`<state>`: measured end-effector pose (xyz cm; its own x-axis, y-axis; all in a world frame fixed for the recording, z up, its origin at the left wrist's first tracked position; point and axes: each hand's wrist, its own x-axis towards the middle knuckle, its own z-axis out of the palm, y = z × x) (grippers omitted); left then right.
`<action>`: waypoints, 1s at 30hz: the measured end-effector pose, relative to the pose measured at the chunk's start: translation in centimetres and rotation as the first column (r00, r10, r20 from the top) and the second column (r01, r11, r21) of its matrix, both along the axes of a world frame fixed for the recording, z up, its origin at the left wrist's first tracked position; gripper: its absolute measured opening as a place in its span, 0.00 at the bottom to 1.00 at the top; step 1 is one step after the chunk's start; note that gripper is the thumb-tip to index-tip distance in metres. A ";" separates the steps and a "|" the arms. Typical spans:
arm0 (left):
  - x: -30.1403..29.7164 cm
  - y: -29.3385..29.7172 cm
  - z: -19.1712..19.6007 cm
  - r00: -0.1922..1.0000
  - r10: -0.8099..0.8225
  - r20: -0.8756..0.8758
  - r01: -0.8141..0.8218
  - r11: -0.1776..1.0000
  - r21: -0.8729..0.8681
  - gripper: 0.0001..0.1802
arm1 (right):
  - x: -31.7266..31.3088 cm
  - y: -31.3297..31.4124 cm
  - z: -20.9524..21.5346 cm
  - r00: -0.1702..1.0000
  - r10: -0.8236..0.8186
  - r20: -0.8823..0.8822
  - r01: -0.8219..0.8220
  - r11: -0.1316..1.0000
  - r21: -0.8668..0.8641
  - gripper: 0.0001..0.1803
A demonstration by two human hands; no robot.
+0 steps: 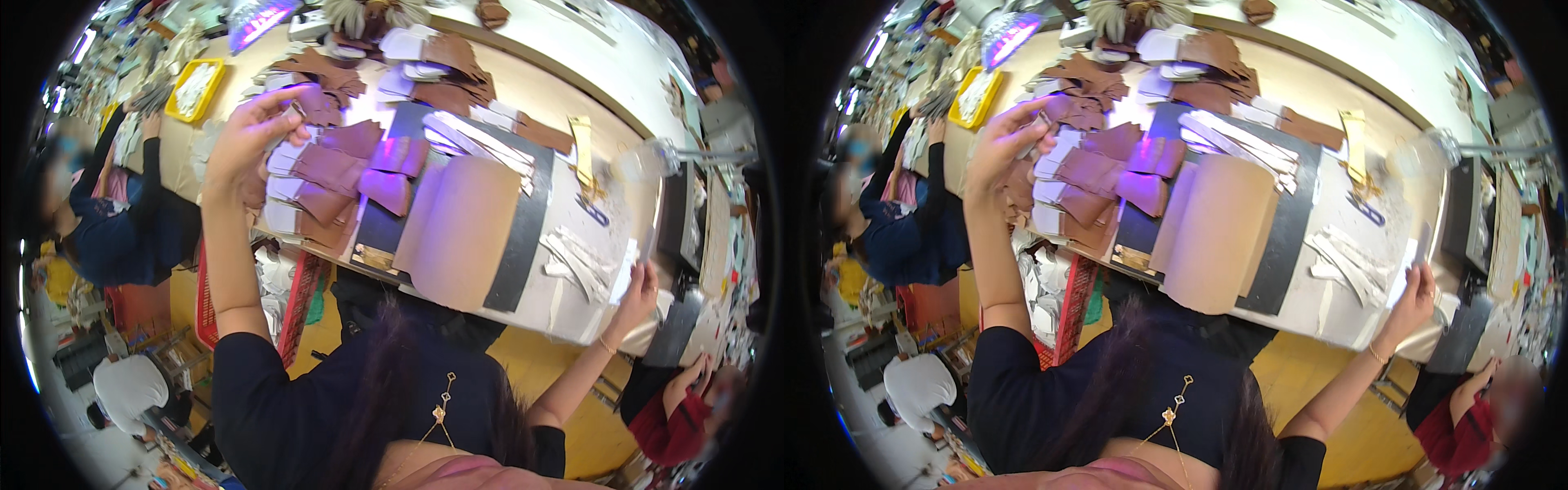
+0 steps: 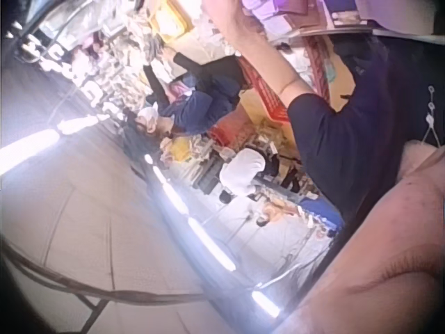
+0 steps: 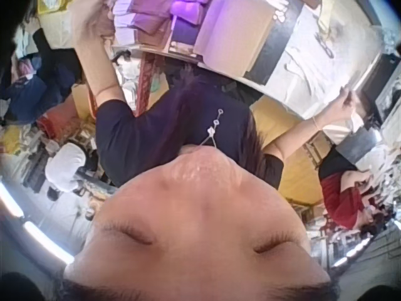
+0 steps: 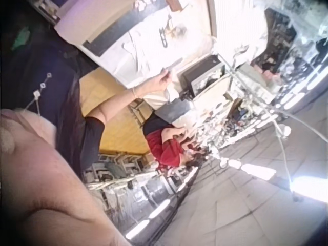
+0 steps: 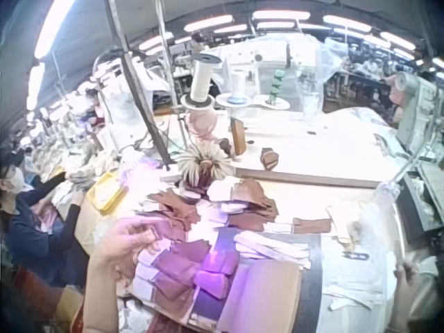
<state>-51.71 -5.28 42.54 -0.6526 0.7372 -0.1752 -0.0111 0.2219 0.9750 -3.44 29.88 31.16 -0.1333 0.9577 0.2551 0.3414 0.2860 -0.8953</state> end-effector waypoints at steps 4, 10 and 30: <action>7.7 2.8 4.8 0.966 -0.237 0.100 0.225 0.968 0.114 0.12 | -2.8 -1.7 1.7 0.993 0.078 -0.084 -0.077 0.997 0.010 0.11; 14.5 8.2 1.6 0.745 -0.493 0.448 0.493 0.861 0.127 0.11 | -5.0 -4.8 4.7 0.966 0.235 -0.109 -0.234 0.972 0.023 0.10; 13.8 3.4 -7.4 0.567 -0.237 0.789 0.308 0.949 0.064 0.28 | -19.0 -12.7 9.9 0.411 0.906 -0.097 -0.625 0.203 -0.753 0.09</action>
